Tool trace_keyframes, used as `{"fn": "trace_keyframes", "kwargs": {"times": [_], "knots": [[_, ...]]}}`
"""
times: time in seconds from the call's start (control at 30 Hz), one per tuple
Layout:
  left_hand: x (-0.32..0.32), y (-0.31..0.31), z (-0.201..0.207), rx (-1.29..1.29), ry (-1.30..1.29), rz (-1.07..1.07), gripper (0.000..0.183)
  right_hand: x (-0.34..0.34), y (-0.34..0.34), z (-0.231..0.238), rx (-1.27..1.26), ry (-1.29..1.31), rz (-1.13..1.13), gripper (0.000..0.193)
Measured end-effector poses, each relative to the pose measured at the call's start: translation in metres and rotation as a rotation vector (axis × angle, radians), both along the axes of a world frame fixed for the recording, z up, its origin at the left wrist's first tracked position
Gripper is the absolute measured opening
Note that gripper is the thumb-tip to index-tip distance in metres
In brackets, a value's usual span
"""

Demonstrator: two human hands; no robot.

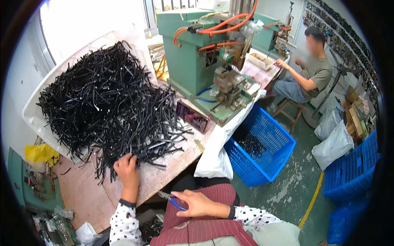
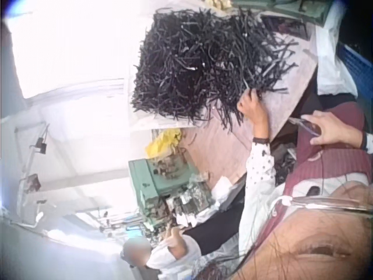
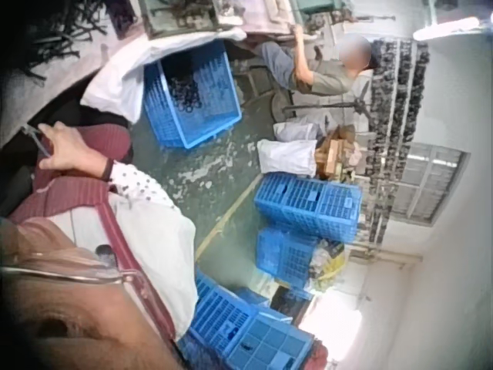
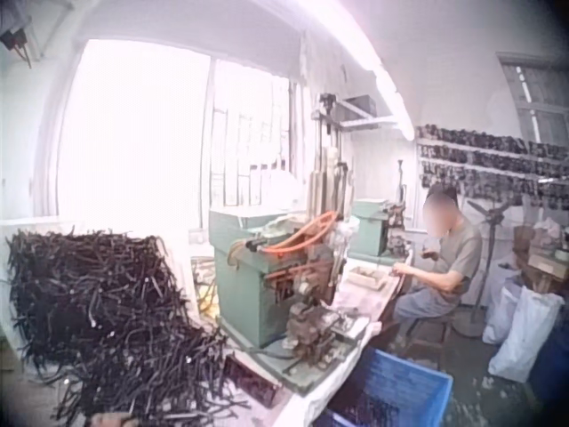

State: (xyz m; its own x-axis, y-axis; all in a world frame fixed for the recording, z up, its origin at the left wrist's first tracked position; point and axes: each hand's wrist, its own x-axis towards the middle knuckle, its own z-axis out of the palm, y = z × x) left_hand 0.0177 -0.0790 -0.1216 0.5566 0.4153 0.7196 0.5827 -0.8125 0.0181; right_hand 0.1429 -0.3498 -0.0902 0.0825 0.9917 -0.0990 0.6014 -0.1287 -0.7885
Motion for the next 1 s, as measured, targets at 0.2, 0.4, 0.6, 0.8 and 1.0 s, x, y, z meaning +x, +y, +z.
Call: {"fn": "trace_keyframes", "kwargs": {"times": [0.2, 0.4, 0.6, 0.8, 1.0], "knots": [[0.025, 0.027, 0.048, 0.026, 0.071, 0.197, 0.02, 0.01, 0.003, 0.006, -0.005, 0.004, -0.068, 0.081], [0.015, 0.044, 0.072, -0.855, -0.561, -0.17, 0.012, 0.017, 0.005, 0.007, -0.03, -0.007, -0.106, 0.082], [-0.002, 0.016, 0.099, -1.219, -0.996, -0.573, 0.017, 0.022, 0.009, 0.006, 0.031, -0.019, -0.121, 0.08], [-0.019, -0.023, 0.076, -0.966, -0.916, -0.349, 0.031, 0.082, 0.045, 0.063, 0.47, -0.029, -0.506, 0.078], [-0.026, -0.078, 0.009, -0.618, -0.402, -0.143, 0.022, 0.071, 0.022, 0.091, 0.744, -0.016, -0.462, 0.085]]}}
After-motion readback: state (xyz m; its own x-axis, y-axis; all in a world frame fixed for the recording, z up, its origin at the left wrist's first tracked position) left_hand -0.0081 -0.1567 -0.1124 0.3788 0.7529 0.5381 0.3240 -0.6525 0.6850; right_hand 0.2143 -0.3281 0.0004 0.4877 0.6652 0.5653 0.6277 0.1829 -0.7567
